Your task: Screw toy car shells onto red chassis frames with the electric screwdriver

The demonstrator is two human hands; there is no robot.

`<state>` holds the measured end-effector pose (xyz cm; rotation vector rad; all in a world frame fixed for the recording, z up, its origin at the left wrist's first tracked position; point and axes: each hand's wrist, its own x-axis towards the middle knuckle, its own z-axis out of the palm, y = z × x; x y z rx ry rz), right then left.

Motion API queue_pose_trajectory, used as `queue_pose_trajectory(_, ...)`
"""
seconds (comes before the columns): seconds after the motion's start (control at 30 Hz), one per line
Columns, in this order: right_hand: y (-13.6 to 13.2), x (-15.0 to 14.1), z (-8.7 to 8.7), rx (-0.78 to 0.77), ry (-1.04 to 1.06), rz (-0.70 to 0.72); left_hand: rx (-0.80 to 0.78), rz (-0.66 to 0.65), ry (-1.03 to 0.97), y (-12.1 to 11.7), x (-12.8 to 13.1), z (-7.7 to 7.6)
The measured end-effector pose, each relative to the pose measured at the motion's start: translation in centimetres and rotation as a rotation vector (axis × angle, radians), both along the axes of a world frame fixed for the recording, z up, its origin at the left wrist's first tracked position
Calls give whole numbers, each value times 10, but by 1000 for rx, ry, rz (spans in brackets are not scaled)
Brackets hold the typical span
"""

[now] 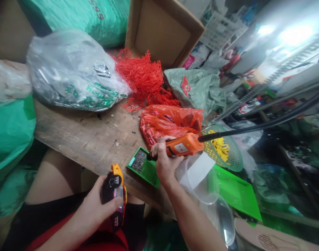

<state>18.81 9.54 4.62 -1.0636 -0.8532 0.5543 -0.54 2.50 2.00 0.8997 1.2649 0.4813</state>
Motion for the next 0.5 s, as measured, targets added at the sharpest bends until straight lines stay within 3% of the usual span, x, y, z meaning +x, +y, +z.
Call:
queue_pose_trajectory(0.23,2,1,1,-2,0,0,-7,8,10,0,0,-3)
queue_pose_trajectory(0.5,-4,1,16,-11,-21,-16,0,-31,15,-1,-2,-7)
